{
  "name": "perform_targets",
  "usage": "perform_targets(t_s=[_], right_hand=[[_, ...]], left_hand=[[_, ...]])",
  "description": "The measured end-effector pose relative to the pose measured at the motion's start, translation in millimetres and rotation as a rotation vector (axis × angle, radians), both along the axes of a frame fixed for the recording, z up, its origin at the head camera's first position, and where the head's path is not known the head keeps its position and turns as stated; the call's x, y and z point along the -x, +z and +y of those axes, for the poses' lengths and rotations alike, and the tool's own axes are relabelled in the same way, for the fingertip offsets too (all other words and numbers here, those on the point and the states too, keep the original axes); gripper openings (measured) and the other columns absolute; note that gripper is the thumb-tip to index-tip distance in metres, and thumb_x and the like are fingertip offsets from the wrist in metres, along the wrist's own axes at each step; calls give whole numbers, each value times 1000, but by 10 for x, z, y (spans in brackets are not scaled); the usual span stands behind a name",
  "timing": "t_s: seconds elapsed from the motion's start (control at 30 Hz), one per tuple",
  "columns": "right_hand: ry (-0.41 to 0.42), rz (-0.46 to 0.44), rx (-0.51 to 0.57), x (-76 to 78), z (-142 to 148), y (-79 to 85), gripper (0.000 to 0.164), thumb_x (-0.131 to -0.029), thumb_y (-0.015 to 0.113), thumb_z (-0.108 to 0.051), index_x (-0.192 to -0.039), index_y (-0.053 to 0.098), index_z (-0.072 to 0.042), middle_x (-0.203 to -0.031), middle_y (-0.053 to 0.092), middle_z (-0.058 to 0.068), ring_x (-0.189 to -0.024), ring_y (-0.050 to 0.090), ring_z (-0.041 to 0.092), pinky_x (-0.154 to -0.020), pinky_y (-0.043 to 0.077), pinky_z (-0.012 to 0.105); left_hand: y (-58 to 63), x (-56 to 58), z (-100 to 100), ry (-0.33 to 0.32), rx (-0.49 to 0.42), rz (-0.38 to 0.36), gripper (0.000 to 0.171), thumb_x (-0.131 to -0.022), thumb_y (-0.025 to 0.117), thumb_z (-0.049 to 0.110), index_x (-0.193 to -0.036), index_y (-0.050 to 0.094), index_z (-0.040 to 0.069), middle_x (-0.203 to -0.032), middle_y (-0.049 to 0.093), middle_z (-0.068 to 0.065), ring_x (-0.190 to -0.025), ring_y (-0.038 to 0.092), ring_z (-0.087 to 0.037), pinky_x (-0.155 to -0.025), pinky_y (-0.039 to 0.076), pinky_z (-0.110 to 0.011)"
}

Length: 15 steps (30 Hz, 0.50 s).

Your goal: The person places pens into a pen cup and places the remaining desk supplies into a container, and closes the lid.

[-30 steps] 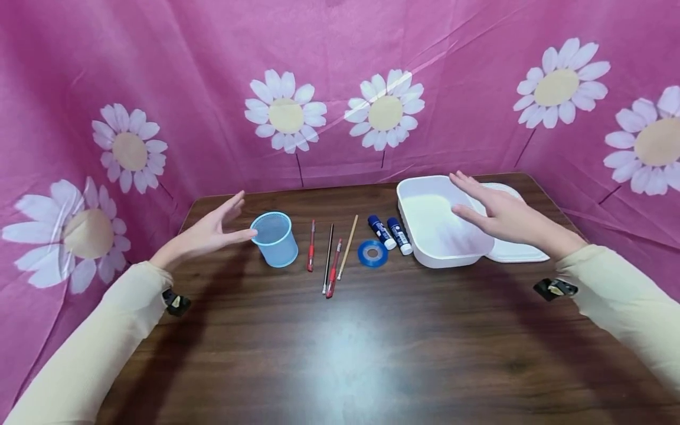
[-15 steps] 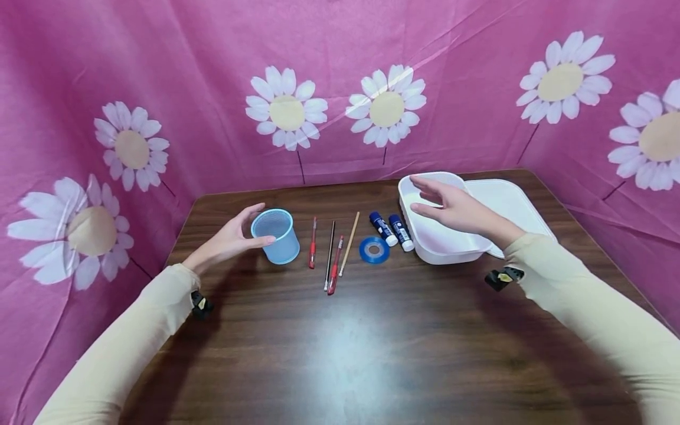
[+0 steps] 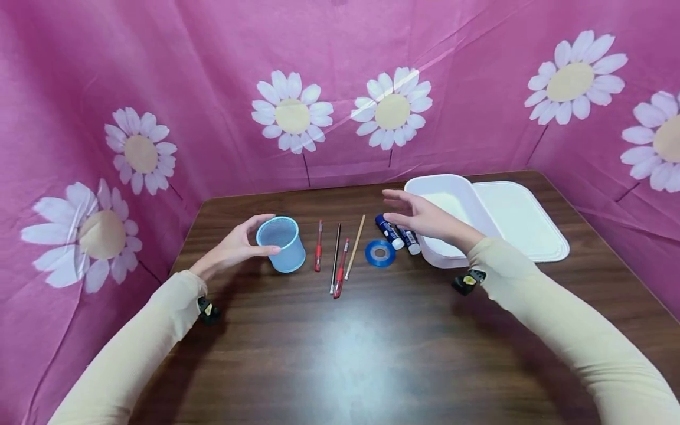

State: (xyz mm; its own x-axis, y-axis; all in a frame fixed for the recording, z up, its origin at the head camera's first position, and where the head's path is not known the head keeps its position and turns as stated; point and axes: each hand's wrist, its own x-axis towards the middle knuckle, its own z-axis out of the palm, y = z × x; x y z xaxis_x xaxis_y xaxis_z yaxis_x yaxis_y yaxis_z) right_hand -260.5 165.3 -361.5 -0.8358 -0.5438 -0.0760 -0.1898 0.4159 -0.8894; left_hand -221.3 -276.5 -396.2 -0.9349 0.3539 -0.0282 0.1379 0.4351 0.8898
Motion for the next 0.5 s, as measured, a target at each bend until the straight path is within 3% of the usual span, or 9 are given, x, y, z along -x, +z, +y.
perform_targets(t_s=[0.2,0.5], right_hand=[[9,-107,72,66,-269,-180,65,-103,62,-27,-158,31,-10,-154,42,22,-134,50,37,-104,46,50],[10,-226,129,172,-625,-350,62,-104,60,-17,-157,29,-4,-149,42,28,-131,51,44,-103,47,55]], left_hand=[[-101,-98,-56,-57,-65,3,77,-84,84,10,-149,44,13,-137,55,-12,-123,53,-29,-97,49,-34],[-141,-73,-105,-147,-120,15,76,-81,85,3,-145,44,13,-137,54,-14,-124,51,-32,-97,51,-42]])
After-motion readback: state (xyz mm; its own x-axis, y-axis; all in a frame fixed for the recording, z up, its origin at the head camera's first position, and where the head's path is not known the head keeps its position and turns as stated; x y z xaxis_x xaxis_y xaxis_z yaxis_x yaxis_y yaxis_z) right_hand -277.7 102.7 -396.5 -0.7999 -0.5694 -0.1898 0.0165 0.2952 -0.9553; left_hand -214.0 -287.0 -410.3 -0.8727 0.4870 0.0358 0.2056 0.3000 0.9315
